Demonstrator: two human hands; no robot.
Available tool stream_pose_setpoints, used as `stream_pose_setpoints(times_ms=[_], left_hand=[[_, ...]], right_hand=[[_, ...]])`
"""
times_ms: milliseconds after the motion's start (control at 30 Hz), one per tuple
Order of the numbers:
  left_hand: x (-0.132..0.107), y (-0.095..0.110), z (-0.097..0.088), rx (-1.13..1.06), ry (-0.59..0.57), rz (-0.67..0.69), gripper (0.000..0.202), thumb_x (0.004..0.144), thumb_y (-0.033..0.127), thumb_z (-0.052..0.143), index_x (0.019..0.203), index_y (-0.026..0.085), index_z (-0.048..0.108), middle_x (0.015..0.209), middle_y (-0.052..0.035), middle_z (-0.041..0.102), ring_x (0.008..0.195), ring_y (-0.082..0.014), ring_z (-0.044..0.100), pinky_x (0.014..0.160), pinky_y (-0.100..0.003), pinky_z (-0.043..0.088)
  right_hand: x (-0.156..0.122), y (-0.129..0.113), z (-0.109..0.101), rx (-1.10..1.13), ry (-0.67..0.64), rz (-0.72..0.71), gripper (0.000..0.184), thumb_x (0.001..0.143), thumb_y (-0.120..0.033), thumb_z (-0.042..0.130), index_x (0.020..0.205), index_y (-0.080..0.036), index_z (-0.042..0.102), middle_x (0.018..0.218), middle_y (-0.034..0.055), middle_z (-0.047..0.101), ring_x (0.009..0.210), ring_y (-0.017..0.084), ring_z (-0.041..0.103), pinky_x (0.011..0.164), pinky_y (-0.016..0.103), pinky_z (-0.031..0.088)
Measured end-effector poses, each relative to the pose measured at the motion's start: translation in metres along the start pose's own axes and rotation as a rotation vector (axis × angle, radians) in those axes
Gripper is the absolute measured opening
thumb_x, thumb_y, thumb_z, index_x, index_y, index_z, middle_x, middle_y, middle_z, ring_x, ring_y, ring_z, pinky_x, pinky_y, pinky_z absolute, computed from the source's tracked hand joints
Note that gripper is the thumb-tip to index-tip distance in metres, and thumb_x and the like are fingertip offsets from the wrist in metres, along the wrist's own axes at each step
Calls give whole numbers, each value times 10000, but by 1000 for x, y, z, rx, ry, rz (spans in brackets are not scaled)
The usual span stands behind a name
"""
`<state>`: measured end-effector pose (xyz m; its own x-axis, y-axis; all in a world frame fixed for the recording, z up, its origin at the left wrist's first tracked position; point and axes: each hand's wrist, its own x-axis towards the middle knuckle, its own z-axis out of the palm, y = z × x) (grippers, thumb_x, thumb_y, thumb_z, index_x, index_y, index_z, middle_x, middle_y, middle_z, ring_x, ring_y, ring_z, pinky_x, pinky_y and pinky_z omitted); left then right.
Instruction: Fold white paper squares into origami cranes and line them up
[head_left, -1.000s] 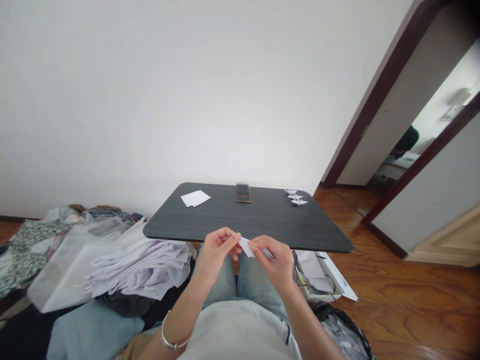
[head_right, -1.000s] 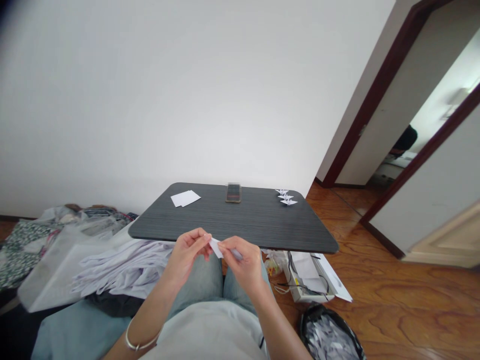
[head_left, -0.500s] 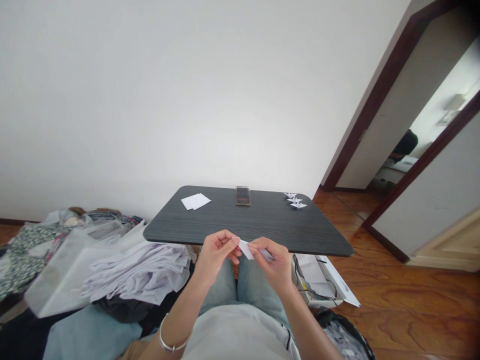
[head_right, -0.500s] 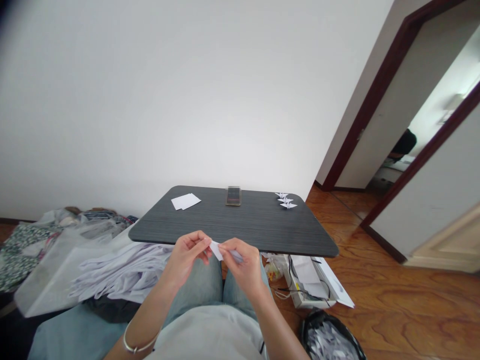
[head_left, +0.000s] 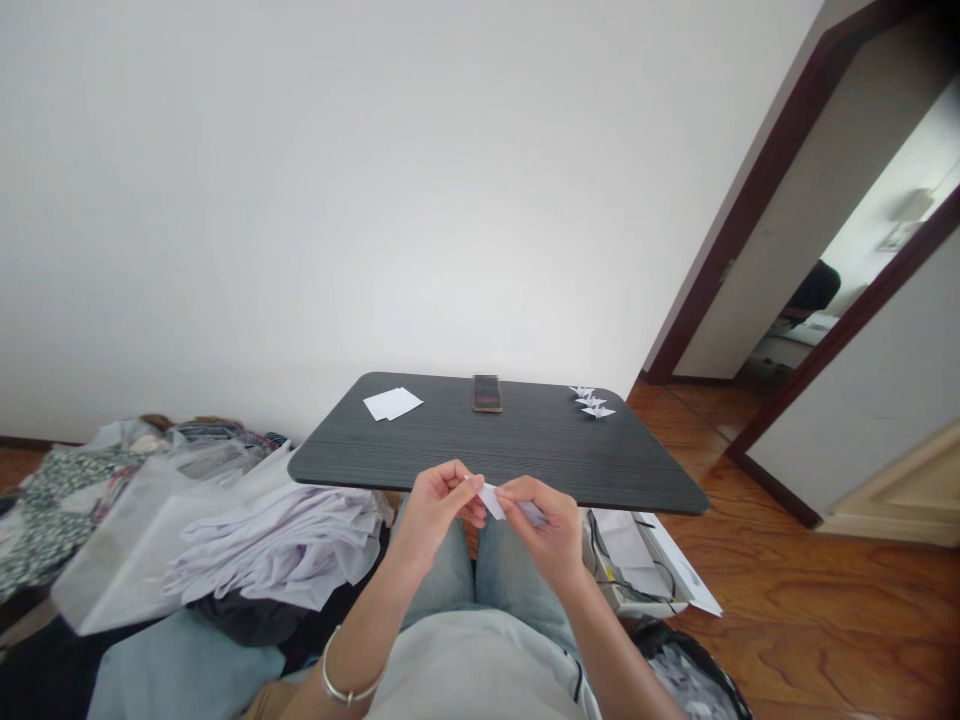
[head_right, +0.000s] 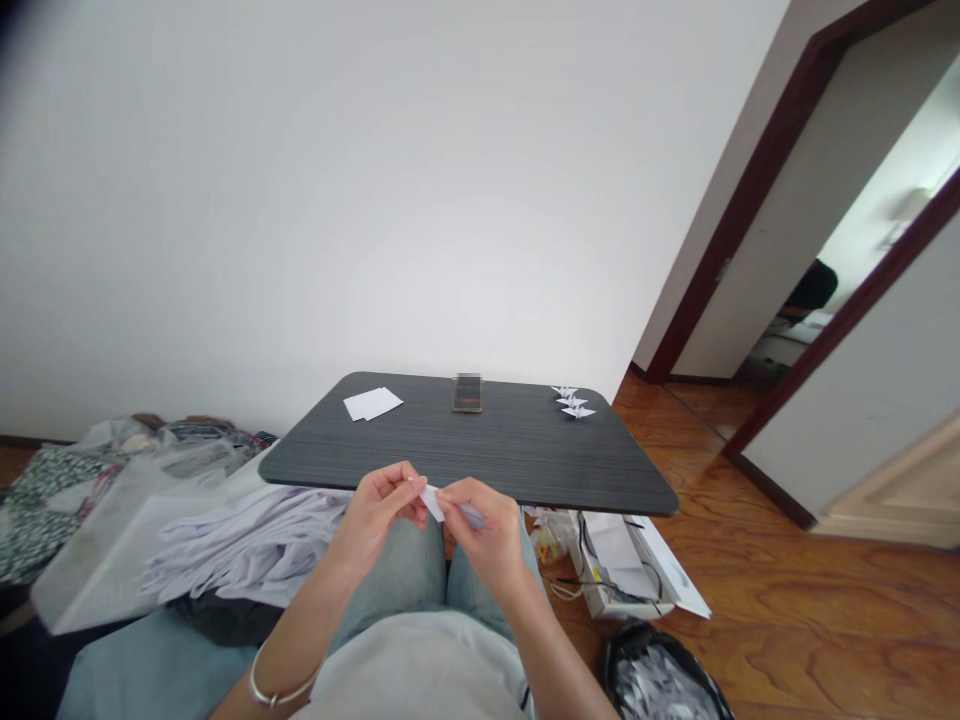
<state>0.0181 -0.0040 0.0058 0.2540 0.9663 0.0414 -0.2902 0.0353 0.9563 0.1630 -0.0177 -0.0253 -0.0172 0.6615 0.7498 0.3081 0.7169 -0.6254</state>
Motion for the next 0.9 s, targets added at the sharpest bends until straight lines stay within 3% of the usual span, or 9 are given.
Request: stream_pose_setpoints(times_ms=[200,300,367,533,900], left_hand=[[-2,1,-2,51,-2,53,294,643,373,722,587,138,555,498,4,605,442,-94,552,467,-197,465],[-2,0,-4,109,-3,118,258,683,355,695,609,135,583,504,5,607,461,-99,560,483,-200,467],[-2,-1,-6,158,-9,152,235,712,336,674,629,132,595,526,0,617,481,-100,567,496,-198,471],[-1,0,-7,220,-40,166,207,738,307,655,647,133,588,567,-3,625,523,-99,581,524,-193,480],[4,-5,-6,173,-91,55,311,659,395,701,603,131,547,483,15,571,421,-84,515,436,-193,431]], right_hand=[[-2,0,0,36,-6,42,98,783,-156,564,724,-197,633,656,21,671,581,152,615,531,234,465],[-1,-3,0,102,29,179,31,773,-194,593,782,-191,622,654,10,654,559,140,597,510,218,458],[0,-6,1,194,23,303,87,767,-245,615,829,-183,612,665,7,646,557,139,594,512,218,473],[4,-7,2,344,-72,495,184,764,-328,620,678,-165,620,607,-2,593,531,132,561,496,233,519],[3,-1,3,358,-108,537,198,751,-341,632,666,-162,613,601,-7,568,528,112,521,488,214,513]])
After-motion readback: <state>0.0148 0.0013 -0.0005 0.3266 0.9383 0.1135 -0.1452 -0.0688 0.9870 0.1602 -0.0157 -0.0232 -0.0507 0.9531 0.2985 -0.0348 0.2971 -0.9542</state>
